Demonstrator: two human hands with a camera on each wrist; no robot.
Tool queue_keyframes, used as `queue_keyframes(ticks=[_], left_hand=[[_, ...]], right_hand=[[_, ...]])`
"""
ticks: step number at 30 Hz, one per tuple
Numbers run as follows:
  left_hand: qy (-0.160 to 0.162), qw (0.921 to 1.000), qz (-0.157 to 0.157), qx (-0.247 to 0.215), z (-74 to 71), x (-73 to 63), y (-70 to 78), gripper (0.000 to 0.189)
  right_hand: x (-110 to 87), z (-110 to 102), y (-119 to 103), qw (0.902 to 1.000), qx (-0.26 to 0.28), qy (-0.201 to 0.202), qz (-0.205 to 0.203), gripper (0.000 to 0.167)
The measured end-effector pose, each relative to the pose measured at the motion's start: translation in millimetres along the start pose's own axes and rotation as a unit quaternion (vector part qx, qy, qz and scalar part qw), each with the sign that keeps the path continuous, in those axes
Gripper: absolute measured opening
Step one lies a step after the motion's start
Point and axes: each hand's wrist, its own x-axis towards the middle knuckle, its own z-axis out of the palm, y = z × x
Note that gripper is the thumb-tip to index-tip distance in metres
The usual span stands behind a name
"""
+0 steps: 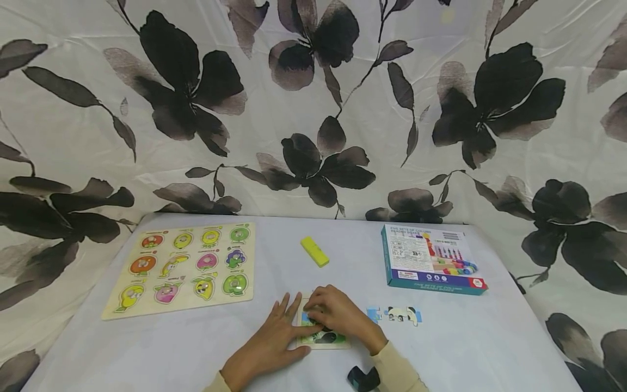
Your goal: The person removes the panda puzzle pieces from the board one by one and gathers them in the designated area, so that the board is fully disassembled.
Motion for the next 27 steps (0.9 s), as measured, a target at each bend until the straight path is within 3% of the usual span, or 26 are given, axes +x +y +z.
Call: queue_keyframes(ticks=[14, 27], left_hand=[[-0.010, 0.9997, -0.024, 0.000, 1.4, 1.8, 4.2, 0.044], [-0.009, 0.9996, -0.025, 0.006, 2.8, 2.3, 5.5, 0.046]], right_hand=[[-0.4, 1.3, -1.0, 0.9998, 0.011, -0.001, 0.019, 0.012], [-0.8, 2.3, -0.6, 0.9993, 0.031, -0.003, 0.019, 0.012]])
